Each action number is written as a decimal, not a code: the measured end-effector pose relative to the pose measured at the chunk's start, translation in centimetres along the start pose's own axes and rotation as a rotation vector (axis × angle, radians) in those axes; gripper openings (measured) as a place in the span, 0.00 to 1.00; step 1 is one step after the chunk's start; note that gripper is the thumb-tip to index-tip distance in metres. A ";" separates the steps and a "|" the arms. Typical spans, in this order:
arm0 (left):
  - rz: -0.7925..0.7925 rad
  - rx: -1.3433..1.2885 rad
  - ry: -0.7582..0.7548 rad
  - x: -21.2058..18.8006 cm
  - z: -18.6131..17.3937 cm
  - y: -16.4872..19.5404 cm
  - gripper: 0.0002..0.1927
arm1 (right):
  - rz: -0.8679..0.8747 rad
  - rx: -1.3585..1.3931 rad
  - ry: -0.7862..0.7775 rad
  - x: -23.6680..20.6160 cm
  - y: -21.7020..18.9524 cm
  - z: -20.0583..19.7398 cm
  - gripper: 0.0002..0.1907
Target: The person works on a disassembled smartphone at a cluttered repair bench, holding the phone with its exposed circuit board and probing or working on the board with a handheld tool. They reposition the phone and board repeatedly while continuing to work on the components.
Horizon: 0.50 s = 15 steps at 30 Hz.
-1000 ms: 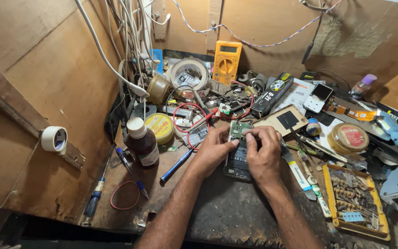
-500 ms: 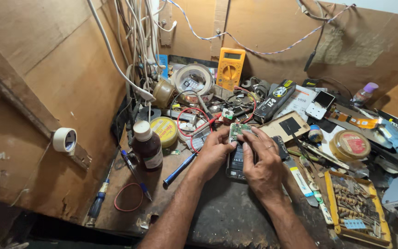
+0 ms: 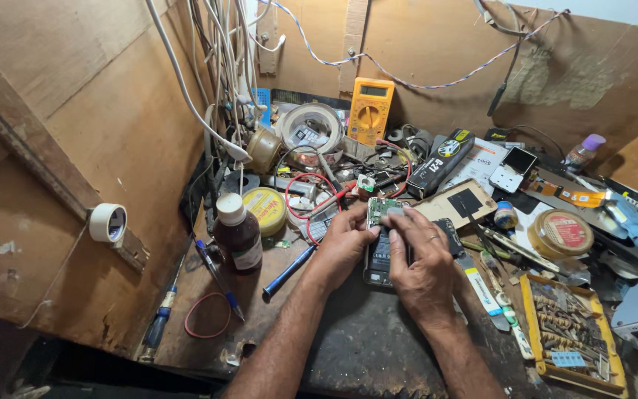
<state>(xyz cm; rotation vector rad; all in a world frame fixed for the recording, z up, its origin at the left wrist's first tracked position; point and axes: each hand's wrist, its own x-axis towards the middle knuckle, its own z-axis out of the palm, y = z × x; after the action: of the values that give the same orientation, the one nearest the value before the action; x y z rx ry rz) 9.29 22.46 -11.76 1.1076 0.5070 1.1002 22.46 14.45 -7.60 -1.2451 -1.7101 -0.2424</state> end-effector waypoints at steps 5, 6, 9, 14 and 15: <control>0.016 -0.058 -0.037 -0.1 0.2 0.4 0.20 | 0.051 0.038 -0.009 0.1 0.0 -0.2 0.11; 0.028 -0.037 -0.038 -0.2 0.3 0.5 0.20 | 0.054 0.059 0.005 0.1 0.0 -0.2 0.10; 0.066 0.001 -0.036 -0.4 0.6 1.0 0.21 | 0.098 0.115 0.074 0.1 -0.2 -0.4 0.10; 0.069 -0.005 -0.013 -0.6 0.7 0.9 0.22 | 0.361 0.234 0.264 -0.2 -0.1 -2.1 0.10; 0.080 0.001 -0.010 -0.5 0.6 0.7 0.22 | 0.337 0.201 0.307 -0.4 0.1 -2.7 0.10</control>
<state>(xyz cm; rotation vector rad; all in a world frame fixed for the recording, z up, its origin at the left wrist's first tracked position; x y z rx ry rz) 9.26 21.73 -10.96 1.1421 0.4582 1.1635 24.13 12.54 -6.57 -1.2515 -1.2110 -0.0533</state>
